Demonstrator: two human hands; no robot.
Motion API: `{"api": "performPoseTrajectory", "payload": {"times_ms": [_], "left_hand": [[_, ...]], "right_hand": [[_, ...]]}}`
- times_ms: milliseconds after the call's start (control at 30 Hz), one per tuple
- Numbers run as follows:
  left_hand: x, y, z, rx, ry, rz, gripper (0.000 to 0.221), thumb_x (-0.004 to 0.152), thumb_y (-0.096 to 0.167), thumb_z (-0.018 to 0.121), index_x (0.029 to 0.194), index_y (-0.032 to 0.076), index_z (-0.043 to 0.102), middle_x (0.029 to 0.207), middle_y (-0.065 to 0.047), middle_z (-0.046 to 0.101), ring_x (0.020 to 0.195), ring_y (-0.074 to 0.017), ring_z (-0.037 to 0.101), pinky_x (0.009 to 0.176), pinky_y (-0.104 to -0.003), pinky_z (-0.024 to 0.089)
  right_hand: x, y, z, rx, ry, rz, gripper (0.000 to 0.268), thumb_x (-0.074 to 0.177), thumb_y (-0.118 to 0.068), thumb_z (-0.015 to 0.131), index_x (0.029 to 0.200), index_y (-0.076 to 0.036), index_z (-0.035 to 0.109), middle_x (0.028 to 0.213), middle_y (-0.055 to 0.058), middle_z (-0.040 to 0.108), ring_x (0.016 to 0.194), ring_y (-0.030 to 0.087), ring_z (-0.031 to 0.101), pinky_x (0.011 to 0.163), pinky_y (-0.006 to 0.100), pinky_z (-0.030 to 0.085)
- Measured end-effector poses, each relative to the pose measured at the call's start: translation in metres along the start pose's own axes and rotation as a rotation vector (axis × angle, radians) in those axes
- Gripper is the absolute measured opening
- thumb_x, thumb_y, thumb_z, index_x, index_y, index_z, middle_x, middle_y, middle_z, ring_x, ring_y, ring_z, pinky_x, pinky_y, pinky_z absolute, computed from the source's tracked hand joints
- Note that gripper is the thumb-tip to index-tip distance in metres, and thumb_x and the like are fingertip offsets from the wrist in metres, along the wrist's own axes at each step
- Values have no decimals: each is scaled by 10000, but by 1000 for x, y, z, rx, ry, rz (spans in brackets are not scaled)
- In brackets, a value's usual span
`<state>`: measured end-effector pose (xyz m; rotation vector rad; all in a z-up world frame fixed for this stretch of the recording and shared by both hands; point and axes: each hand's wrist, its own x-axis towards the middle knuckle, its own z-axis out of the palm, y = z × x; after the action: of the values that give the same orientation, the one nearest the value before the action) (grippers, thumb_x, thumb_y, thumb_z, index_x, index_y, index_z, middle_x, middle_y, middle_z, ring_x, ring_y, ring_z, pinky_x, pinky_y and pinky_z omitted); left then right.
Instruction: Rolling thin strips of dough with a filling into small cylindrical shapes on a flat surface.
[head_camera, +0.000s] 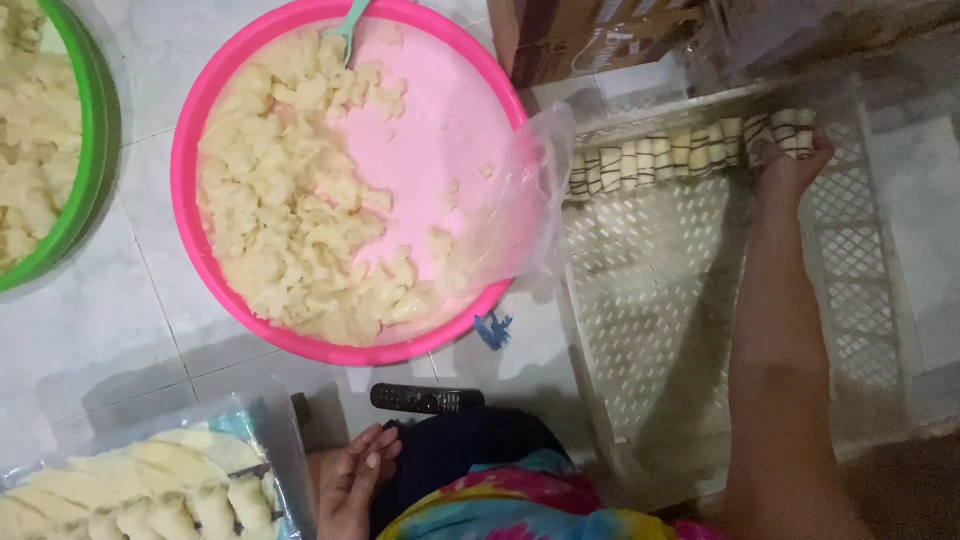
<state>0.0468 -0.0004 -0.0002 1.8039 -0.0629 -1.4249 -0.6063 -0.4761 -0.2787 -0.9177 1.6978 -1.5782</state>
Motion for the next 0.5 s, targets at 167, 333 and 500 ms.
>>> {"api": "performPoseTrajectory", "payload": {"times_ms": [167,333,500], "left_hand": [[9,-22,-7,36,-8,-149,546,959,106,543,1483,-45,529,1341,-247,727,1149,-351,704,983,-433,523],[0,-16,13,15,57,-204,495,971,93,545,1440,-63,585,1302,-266,747,1152,-354,702,974,-426,511],[-1,-28,16,24,40,-213,477,978,89,539,1434,-45,580,1304,-252,744,1147,-349,718,960,-427,529]], "right_hand": [[12,18,8,-112,-11,-172,779,852,264,771,1422,-121,407,1453,139,486,1310,349,586,1057,418,569],[10,0,9,94,-81,47,715,850,271,610,1378,-172,420,1408,110,564,1192,261,661,937,350,618],[9,-14,10,293,-88,168,661,875,245,603,1370,-161,437,1402,121,575,1220,265,651,1047,445,644]]}}
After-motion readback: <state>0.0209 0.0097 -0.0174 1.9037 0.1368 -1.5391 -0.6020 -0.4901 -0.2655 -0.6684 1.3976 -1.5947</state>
